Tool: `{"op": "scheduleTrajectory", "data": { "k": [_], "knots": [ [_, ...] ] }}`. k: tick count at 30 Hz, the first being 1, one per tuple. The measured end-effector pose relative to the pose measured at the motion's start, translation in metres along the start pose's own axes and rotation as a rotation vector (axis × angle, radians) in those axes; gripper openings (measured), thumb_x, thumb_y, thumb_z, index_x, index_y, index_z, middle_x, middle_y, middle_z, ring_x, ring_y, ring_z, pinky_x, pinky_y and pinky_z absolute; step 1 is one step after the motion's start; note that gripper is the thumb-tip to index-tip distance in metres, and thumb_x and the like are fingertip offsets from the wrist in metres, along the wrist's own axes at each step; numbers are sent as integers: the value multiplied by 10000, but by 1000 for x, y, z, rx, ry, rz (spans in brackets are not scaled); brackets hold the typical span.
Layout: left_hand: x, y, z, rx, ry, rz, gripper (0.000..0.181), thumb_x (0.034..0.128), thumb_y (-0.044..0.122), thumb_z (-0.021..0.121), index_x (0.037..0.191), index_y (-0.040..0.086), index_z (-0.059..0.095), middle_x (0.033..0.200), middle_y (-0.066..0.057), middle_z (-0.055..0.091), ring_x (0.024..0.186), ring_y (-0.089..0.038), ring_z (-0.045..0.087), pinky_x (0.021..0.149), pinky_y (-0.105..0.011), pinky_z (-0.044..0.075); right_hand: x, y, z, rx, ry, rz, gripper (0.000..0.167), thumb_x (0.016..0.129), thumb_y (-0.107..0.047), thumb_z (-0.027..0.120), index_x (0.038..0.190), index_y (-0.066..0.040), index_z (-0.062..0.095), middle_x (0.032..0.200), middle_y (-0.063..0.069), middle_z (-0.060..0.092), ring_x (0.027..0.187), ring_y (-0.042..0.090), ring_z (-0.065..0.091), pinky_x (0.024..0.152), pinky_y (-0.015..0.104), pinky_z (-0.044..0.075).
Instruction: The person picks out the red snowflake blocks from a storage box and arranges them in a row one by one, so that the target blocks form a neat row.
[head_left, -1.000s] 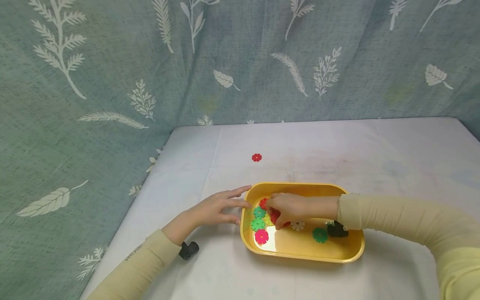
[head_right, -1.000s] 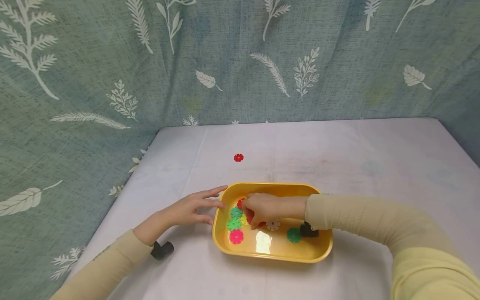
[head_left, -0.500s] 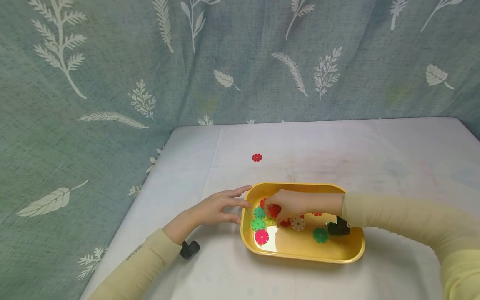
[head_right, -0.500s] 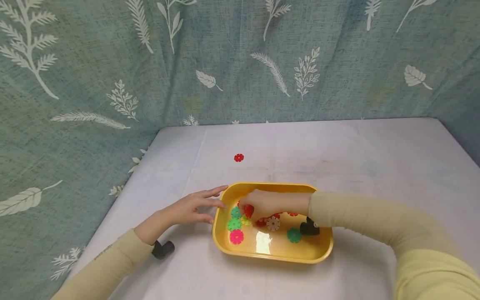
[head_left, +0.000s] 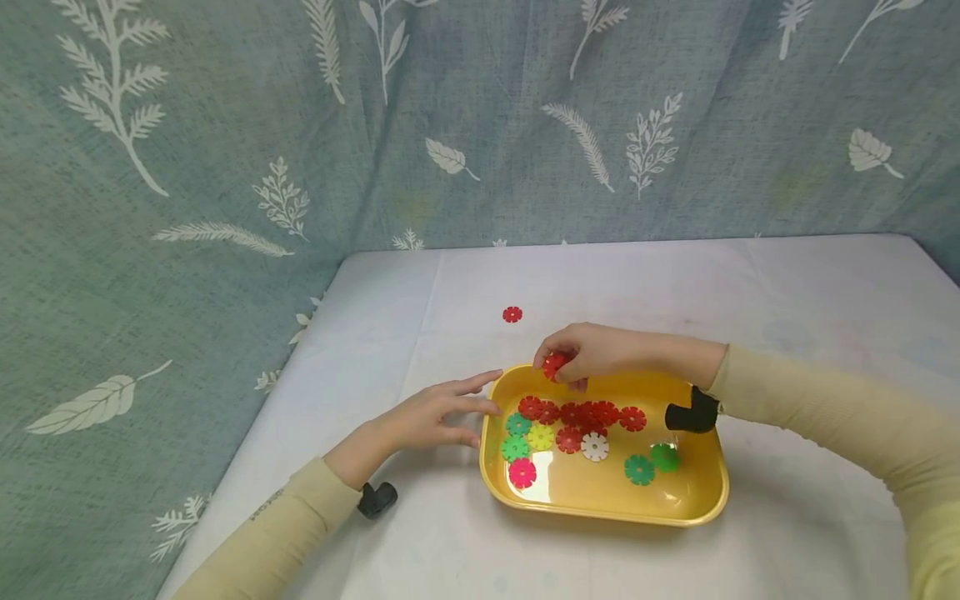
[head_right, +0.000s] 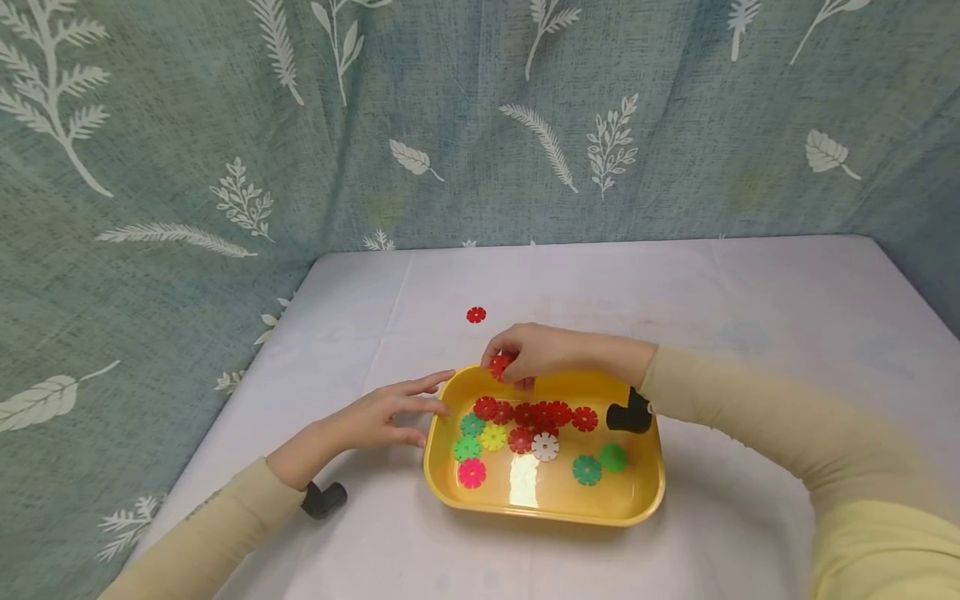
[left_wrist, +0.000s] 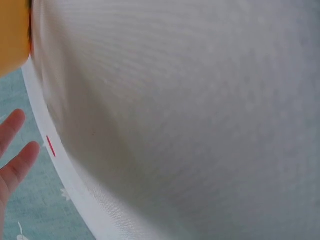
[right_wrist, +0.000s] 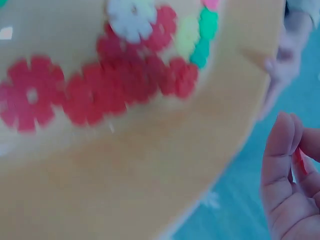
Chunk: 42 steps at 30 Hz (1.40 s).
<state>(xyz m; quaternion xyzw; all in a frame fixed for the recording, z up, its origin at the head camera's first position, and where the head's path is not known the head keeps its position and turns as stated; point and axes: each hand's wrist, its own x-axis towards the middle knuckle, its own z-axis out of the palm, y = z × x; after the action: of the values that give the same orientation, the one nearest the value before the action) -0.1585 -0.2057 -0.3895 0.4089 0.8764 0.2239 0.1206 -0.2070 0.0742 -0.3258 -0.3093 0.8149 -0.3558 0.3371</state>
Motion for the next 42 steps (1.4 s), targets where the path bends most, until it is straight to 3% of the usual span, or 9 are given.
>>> {"op": "scheduleTrajectory", "data": {
  "k": [9, 15, 18, 26, 33, 36, 42],
  "knots": [
    [1, 0, 0, 4, 3, 0, 527, 769, 530, 610, 1211, 242, 594, 1501, 21, 267, 1325, -203, 347, 1013, -407, 391, 5, -3, -50, -14, 134, 43, 361, 882, -86, 586, 1240, -72, 541, 911, 104, 590, 718, 208, 615, 730, 299, 555],
    [0, -1, 1, 3, 6, 2, 531, 764, 543, 601, 1204, 245, 598, 1499, 24, 270, 1323, -199, 350, 1009, -389, 398, 20, 5, -68, 16, 191, 53, 393, 885, -86, 582, 1273, -71, 519, 954, 117, 606, 722, 230, 620, 730, 307, 555],
    [-1, 0, 0, 8, 11, 9, 524, 766, 541, 599, 1198, 246, 599, 1499, 15, 272, 1319, -205, 357, 1011, -392, 397, 28, 9, -74, 33, 224, 62, 394, 882, -105, 591, 1269, -85, 519, 953, 117, 612, 706, 224, 605, 725, 305, 554],
    [-1, 1, -1, 11, 3, 12, 526, 771, 540, 595, 1204, 240, 596, 1500, 15, 268, 1321, -203, 354, 1015, -397, 391, 55, 24, -85, 173, 309, 103, 337, 901, -132, 576, 1233, -97, 527, 1075, 147, 589, 906, 285, 571, 795, 299, 536],
    [-1, 1, 1, 2, 0, -2, 515, 771, 534, 600, 1199, 249, 595, 1504, 24, 258, 1330, -196, 340, 1025, -396, 380, 73, 36, -88, 332, 341, 138, 359, 900, -101, 576, 1252, -75, 509, 1058, 146, 575, 863, 237, 568, 852, 326, 517],
    [-1, 1, 1, 1, 2, -5, 526, 768, 559, 579, 1197, 254, 595, 1504, 29, 258, 1328, -194, 342, 1020, -393, 385, 82, 45, -87, 339, 340, 174, 386, 900, -89, 572, 1276, -61, 490, 1064, 167, 563, 882, 264, 565, 834, 309, 524],
    [-1, 2, -1, -2, 3, -3, 533, 768, 564, 573, 1198, 251, 595, 1503, 32, 259, 1329, -191, 340, 1022, -393, 383, 95, 61, -82, 329, 336, 246, 423, 893, -71, 573, 1304, -53, 476, 933, 95, 564, 761, 179, 558, 830, 292, 522]
  ]
}}
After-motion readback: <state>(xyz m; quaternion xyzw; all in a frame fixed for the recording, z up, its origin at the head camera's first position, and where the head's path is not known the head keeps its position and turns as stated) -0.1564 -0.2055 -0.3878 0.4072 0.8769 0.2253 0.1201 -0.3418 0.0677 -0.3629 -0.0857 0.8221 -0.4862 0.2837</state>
